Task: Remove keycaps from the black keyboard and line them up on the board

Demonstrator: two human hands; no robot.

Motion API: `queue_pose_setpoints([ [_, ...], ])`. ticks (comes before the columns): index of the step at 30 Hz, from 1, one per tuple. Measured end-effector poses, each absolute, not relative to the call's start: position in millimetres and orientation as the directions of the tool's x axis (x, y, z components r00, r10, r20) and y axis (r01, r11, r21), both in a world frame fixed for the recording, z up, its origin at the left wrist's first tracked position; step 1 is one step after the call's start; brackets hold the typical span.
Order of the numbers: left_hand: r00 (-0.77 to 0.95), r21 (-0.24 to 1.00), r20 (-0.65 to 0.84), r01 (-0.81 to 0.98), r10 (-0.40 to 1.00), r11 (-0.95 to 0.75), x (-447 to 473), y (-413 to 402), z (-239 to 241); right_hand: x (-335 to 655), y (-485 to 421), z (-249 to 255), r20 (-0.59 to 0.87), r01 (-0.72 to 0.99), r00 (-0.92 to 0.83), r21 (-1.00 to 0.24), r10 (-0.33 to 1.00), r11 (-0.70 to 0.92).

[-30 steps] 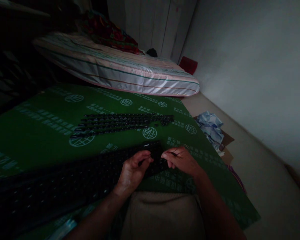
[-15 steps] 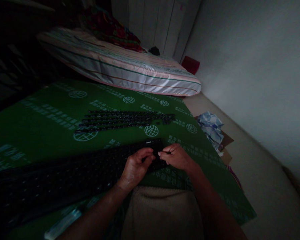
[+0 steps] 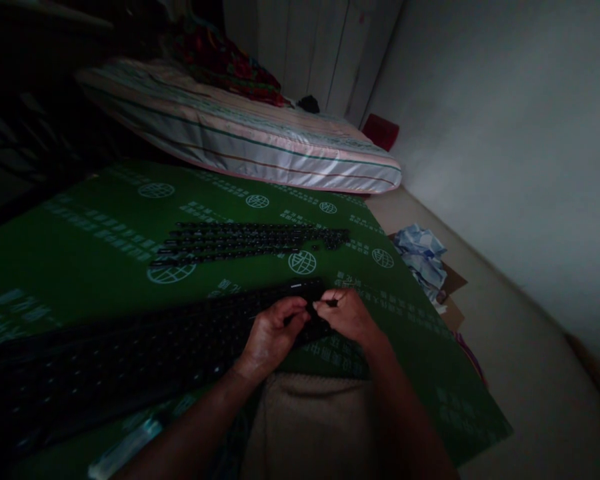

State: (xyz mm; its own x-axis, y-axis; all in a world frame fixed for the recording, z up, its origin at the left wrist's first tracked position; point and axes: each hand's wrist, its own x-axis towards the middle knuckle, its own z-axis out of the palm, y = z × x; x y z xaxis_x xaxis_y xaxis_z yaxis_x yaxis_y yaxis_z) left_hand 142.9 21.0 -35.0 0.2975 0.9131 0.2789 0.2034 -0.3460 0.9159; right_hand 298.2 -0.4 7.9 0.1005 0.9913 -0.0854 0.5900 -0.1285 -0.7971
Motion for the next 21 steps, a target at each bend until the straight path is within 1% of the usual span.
queue_pose_setpoints([
  [2, 0.303, 0.910, 0.286, 0.210, 0.909, -0.356, 142.7, 21.2, -35.6, 296.4, -2.1, 4.1, -0.053, 0.562, 0.178, -0.814, 0.983, -0.145],
  [4, 0.309, 0.903, 0.290, 0.225, 0.906, -0.366, 142.6, 21.2, -35.3, 294.9, -3.9, -0.3, 0.001, 0.573, 0.211, -0.810, 0.978, -0.123],
  [7, 0.318, 0.892, 0.295, 0.247, 0.901, -0.379, 142.6, 20.8, -33.9, 293.8, -5.5, -6.0, 0.068, 0.611, 0.205, -0.788, 0.976, -0.073],
  [14, 0.339, 0.875, 0.300, 0.275, 0.891, -0.399, 142.5, 20.3, -32.9, 293.9, -5.8, -14.3, 0.112, 0.551, 0.238, -0.833, 0.965, -0.040],
  [18, 0.361, 0.852, 0.309, 0.307, 0.880, -0.425, 141.7, 20.0, -30.2, 295.4, -4.6, -21.7, 0.175, 0.558, 0.224, -0.830, 0.959, 0.021],
  [21, 0.392, 0.832, 0.311, 0.328, 0.866, -0.448, 141.9, 20.9, -27.3, 295.3, -2.7, -23.8, 0.194, 0.561, 0.237, -0.827, 0.952, 0.029],
])
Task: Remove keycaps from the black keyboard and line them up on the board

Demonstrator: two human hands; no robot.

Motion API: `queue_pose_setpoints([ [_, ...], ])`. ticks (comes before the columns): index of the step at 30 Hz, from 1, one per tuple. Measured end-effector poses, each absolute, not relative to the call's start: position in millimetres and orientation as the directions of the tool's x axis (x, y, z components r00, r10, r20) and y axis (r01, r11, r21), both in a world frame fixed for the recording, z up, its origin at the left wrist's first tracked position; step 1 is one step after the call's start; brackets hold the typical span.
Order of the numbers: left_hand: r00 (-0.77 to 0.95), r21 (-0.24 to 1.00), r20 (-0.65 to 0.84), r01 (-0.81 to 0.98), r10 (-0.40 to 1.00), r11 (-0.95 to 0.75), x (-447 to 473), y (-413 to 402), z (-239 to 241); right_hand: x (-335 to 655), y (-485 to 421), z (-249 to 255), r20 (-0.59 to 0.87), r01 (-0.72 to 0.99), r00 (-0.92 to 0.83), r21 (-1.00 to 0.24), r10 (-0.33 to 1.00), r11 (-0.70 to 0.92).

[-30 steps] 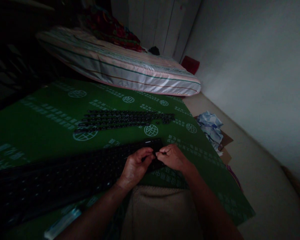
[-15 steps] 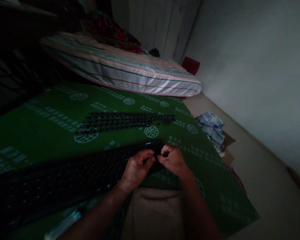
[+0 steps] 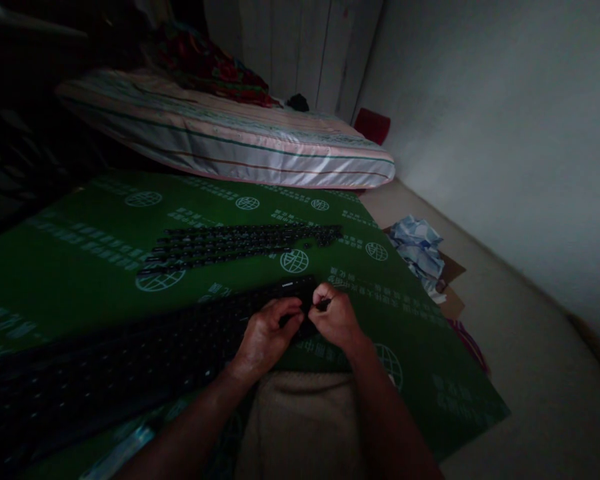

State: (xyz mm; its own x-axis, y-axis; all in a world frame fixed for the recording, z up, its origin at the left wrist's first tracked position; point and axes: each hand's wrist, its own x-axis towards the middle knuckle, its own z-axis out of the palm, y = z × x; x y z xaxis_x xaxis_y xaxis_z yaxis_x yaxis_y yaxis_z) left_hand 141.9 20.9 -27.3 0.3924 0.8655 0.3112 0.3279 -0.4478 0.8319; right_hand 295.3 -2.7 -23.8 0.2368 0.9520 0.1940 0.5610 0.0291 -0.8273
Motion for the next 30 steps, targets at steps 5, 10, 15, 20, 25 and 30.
queue_pose_setpoints([
  [5, 0.437, 0.766, 0.343, 0.381, 0.831, -0.517, 144.3, 26.9, -26.2, 295.2, 2.1, -20.3, 0.247, 0.547, 0.243, -0.833, 0.938, 0.078],
  [10, 0.518, 0.623, 0.337, 0.503, 0.786, -0.599, 150.2, 36.0, -23.6, 301.1, 8.7, -19.8, 0.272, 0.562, 0.244, -0.822, 0.931, 0.092],
  [15, 0.634, 0.398, 0.222, 0.635, 0.741, -0.662, 160.0, 37.6, -8.7, 302.6, 10.6, -17.0, 0.271, 0.593, 0.227, -0.800, 0.935, 0.088],
  [20, 0.619, 0.289, 0.123, 0.726, 0.776, -0.625, 174.5, 39.5, 2.5, 302.9, 11.0, -12.3, 0.230, 0.614, 0.235, -0.788, 0.944, 0.039],
  [25, 0.586, 0.286, 0.145, 0.747, 0.797, -0.601, 180.6, 44.9, 1.1, 304.0, 12.9, -11.5, 0.209, 0.626, 0.238, -0.780, 0.948, 0.015],
  [30, 0.534, 0.299, 0.130, 0.782, 0.835, -0.547, 181.3, 43.6, 1.4, 303.6, 16.1, -14.7, 0.212, 0.625, 0.248, -0.781, 0.945, 0.011],
])
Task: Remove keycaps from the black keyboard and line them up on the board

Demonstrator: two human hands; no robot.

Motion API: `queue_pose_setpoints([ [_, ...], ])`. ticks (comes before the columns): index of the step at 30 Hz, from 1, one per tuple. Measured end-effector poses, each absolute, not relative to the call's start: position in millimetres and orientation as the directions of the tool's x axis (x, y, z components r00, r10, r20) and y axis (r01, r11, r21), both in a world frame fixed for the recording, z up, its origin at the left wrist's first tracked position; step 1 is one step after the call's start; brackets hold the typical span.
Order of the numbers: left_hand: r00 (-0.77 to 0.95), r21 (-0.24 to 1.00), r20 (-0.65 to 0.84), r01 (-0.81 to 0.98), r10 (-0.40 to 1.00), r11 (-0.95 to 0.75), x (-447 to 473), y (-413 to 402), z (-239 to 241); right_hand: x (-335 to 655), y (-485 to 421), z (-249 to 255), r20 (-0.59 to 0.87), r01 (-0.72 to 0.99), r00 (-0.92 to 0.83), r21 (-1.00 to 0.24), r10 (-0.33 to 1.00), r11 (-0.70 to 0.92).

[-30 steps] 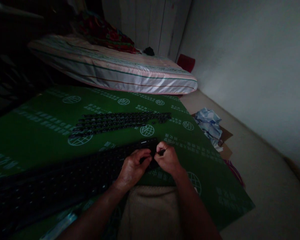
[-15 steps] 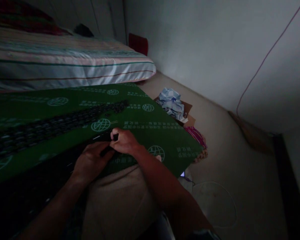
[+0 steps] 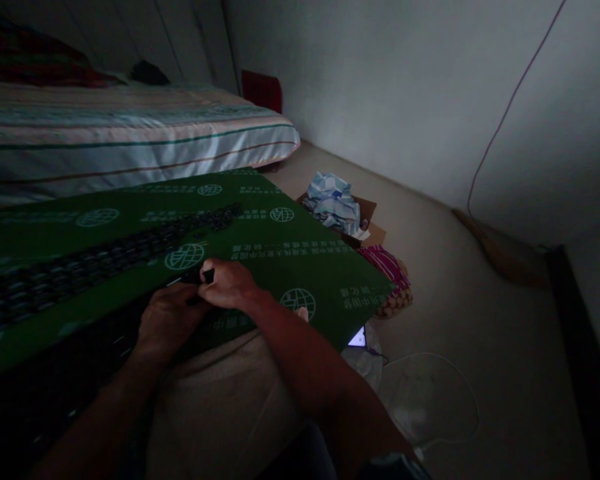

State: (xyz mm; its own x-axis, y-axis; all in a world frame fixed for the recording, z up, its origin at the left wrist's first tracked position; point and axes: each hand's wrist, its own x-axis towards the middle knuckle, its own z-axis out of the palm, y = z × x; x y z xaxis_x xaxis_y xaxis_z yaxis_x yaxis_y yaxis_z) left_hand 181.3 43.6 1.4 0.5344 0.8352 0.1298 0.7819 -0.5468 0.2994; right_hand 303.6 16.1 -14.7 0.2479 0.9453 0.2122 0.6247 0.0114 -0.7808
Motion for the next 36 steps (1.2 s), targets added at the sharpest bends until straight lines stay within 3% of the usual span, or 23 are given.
queue_pose_setpoints([
  [17, 0.557, 0.326, 0.248, 0.722, 0.793, -0.610, 176.0, 42.3, -9.4, 302.8, 17.5, -14.6, 0.172, 0.514, 0.333, -0.857, 0.927, -0.026],
  [25, 0.565, 0.261, 0.322, 0.718, 0.760, -0.645, 173.9, 39.6, -14.9, 302.5, 15.5, -13.8, 0.219, 0.459, 0.344, -0.888, 0.913, 0.040],
  [36, 0.390, 0.515, 0.293, 0.705, 0.873, -0.488, 171.2, 39.4, -12.4, 298.6, 13.4, -13.2, 0.226, 0.281, 0.331, -0.950, 0.916, 0.133],
])
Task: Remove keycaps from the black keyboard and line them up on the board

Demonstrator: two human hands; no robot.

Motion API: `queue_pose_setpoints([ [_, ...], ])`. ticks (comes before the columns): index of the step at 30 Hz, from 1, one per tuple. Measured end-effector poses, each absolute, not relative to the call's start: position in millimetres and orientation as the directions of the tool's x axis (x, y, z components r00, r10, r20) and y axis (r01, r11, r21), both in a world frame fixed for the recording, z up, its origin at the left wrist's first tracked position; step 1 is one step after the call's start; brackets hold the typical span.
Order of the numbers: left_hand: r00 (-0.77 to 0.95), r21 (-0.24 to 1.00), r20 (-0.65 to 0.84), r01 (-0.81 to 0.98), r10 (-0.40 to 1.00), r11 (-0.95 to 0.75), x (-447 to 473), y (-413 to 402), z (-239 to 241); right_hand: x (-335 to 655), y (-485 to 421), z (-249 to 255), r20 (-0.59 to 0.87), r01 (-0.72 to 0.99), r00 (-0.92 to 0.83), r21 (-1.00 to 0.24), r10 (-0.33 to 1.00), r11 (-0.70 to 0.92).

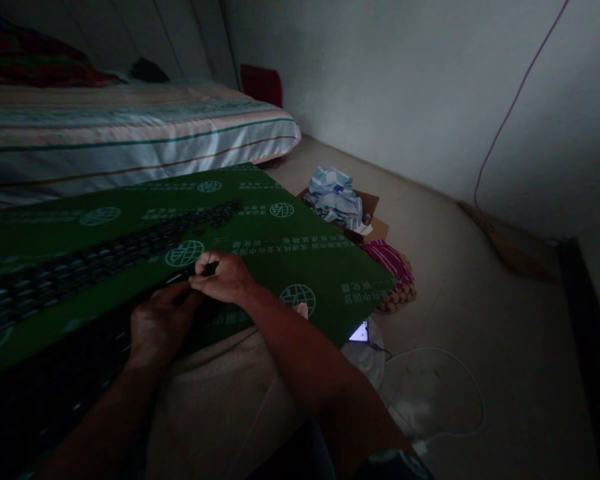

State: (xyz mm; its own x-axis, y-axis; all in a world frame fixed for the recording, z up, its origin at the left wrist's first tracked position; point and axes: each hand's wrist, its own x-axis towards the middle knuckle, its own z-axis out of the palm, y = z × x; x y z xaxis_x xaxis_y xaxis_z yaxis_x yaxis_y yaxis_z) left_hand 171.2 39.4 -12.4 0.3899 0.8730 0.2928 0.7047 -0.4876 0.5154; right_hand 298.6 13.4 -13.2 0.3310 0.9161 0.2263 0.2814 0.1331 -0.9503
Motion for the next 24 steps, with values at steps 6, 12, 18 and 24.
queue_pose_setpoints([
  [6, 0.380, 0.581, 0.267, 0.669, 0.886, -0.462, 171.0, 37.9, -9.8, 298.7, 10.3, -9.6, 0.216, 0.207, 0.287, -0.965, 0.933, 0.160],
  [12, 0.368, 0.637, 0.237, 0.640, 0.899, -0.429, 172.8, 35.2, -4.1, 298.6, 9.7, -9.6, 0.213, 0.183, 0.293, -0.969, 0.932, 0.164],
  [18, 0.352, 0.685, 0.213, 0.611, 0.912, -0.396, 173.0, 34.3, -1.1, 298.9, 12.5, -13.6, 0.213, 0.145, 0.284, -0.973, 0.935, 0.178],
  [24, 0.366, 0.699, 0.193, 0.599, 0.911, -0.389, 172.0, 36.1, -3.7, 299.7, 14.9, -14.3, 0.230, 0.142, 0.292, -0.970, 0.928, 0.196],
])
